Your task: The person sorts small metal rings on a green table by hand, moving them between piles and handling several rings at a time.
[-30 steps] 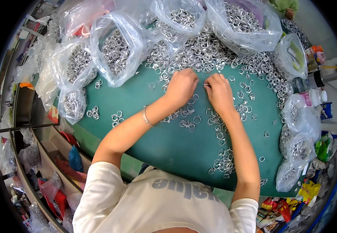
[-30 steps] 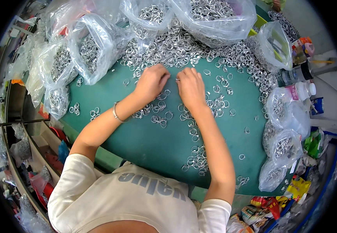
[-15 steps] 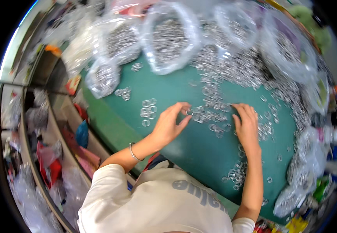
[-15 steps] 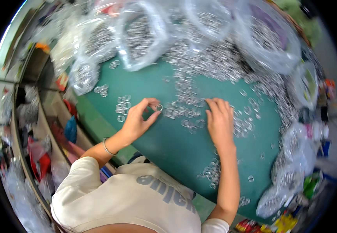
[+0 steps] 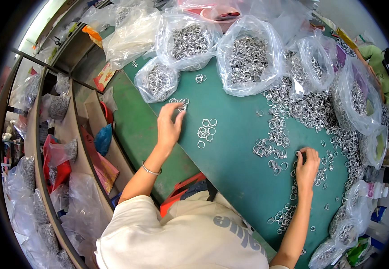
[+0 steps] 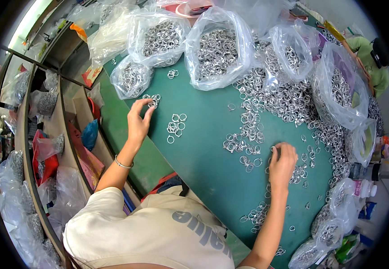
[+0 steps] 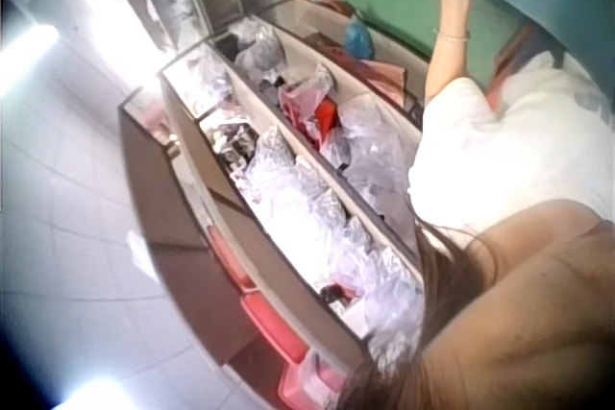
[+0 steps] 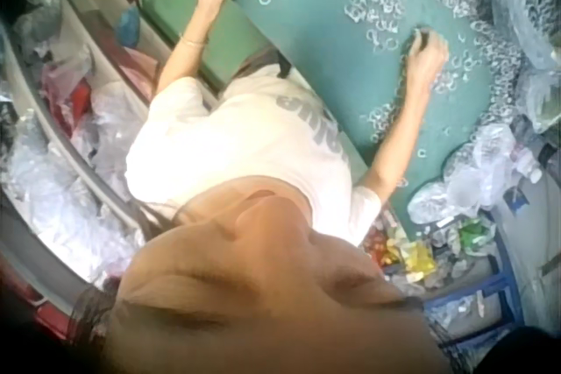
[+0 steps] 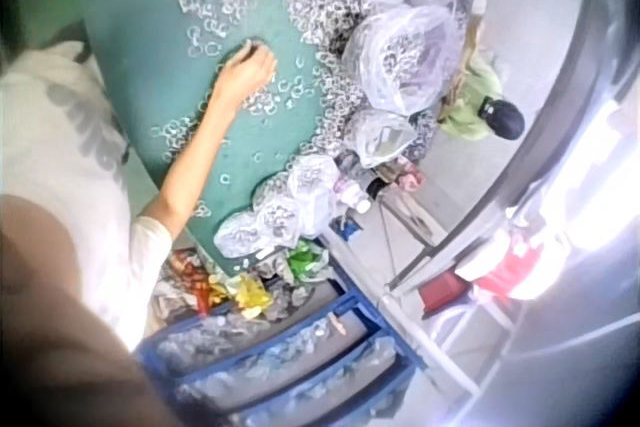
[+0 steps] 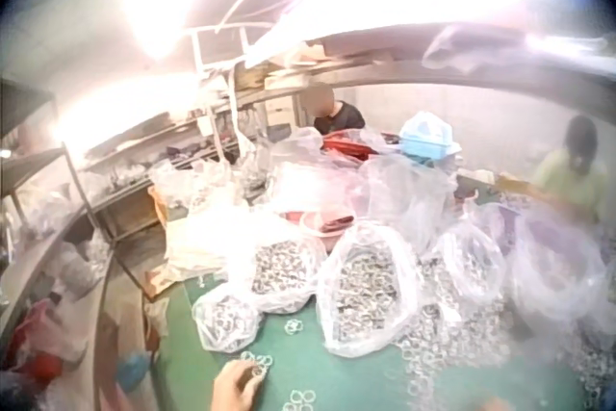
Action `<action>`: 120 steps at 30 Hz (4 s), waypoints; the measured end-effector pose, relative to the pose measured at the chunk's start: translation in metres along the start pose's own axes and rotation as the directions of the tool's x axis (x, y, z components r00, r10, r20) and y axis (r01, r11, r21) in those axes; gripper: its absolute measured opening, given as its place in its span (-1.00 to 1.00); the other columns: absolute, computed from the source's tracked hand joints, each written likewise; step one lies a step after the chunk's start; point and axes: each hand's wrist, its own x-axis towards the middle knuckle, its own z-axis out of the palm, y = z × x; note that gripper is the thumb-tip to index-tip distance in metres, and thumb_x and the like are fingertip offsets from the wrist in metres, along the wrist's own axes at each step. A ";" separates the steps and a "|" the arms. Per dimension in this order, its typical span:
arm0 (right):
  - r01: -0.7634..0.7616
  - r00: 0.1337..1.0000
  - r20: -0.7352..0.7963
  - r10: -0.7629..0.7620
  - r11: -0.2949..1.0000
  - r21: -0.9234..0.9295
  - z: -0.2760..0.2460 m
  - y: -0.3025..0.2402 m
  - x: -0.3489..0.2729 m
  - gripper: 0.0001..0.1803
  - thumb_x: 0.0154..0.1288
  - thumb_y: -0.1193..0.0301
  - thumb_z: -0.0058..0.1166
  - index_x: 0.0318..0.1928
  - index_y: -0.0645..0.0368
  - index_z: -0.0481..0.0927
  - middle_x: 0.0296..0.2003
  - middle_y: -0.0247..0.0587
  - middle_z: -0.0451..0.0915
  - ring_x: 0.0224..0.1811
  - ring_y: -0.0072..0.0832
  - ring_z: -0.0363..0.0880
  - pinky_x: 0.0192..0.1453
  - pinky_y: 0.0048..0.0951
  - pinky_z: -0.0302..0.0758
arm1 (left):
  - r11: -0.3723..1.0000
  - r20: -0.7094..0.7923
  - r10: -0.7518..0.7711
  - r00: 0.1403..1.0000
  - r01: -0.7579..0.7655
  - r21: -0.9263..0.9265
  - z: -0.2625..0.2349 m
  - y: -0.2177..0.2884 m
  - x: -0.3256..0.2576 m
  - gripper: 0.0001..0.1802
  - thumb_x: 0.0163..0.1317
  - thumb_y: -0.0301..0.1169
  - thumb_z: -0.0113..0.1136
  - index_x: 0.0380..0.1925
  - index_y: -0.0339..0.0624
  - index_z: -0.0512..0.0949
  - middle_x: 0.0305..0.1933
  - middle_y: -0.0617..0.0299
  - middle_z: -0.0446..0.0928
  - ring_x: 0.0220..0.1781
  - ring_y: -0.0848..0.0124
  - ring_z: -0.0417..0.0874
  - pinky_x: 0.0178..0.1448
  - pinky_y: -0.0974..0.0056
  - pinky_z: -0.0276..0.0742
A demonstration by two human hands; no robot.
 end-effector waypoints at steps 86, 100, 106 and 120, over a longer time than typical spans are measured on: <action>-0.652 0.758 0.628 0.176 0.228 0.724 -0.006 -0.063 -0.015 -0.79 0.21 0.54 0.15 -0.14 0.31 0.55 -0.33 -0.30 0.59 -0.37 -0.68 0.52 -0.37 -0.63 0.44 | 0.787 0.701 0.210 0.682 0.307 -0.535 0.084 0.142 -0.026 -0.83 0.12 -0.60 0.18 -0.25 -0.29 0.59 -0.40 0.20 0.61 -0.44 0.47 0.61 -0.35 0.39 0.52; 0.017 0.984 0.154 -0.090 0.907 0.421 0.029 -0.042 0.020 -0.65 -0.05 0.56 0.28 -0.17 0.23 0.53 -0.08 -0.15 0.48 -0.08 -0.19 0.47 -0.04 -0.26 0.43 | 0.956 0.192 0.237 0.952 -0.264 0.129 0.064 0.056 0.059 -0.68 -0.02 -0.70 0.03 -0.20 -0.28 0.42 -0.22 -0.05 0.40 -0.10 0.02 0.41 0.04 0.07 0.36; -0.519 0.823 0.497 0.276 0.721 0.460 -0.004 -0.011 0.012 -0.69 0.08 0.64 0.12 -0.09 0.27 0.54 -0.33 -0.12 0.53 -0.44 -0.31 0.52 -0.40 -0.40 0.46 | 0.951 0.585 0.284 0.759 -0.146 -0.273 0.082 0.124 0.027 -0.56 0.08 -0.51 0.24 0.00 -0.19 0.42 0.03 -0.01 0.34 0.10 0.11 0.38 0.13 0.14 0.35; -0.050 0.951 0.310 0.009 0.991 0.128 0.008 -0.024 0.016 -0.68 -0.04 0.50 0.28 -0.19 0.17 0.57 -0.21 -0.18 0.55 -0.06 -0.24 0.45 0.02 -0.25 0.31 | 0.863 0.630 0.380 0.677 -0.014 -0.505 0.156 0.117 0.019 -0.75 0.13 -0.55 0.20 -0.15 -0.24 0.54 -0.11 0.19 0.56 -0.12 0.31 0.55 -0.08 0.25 0.50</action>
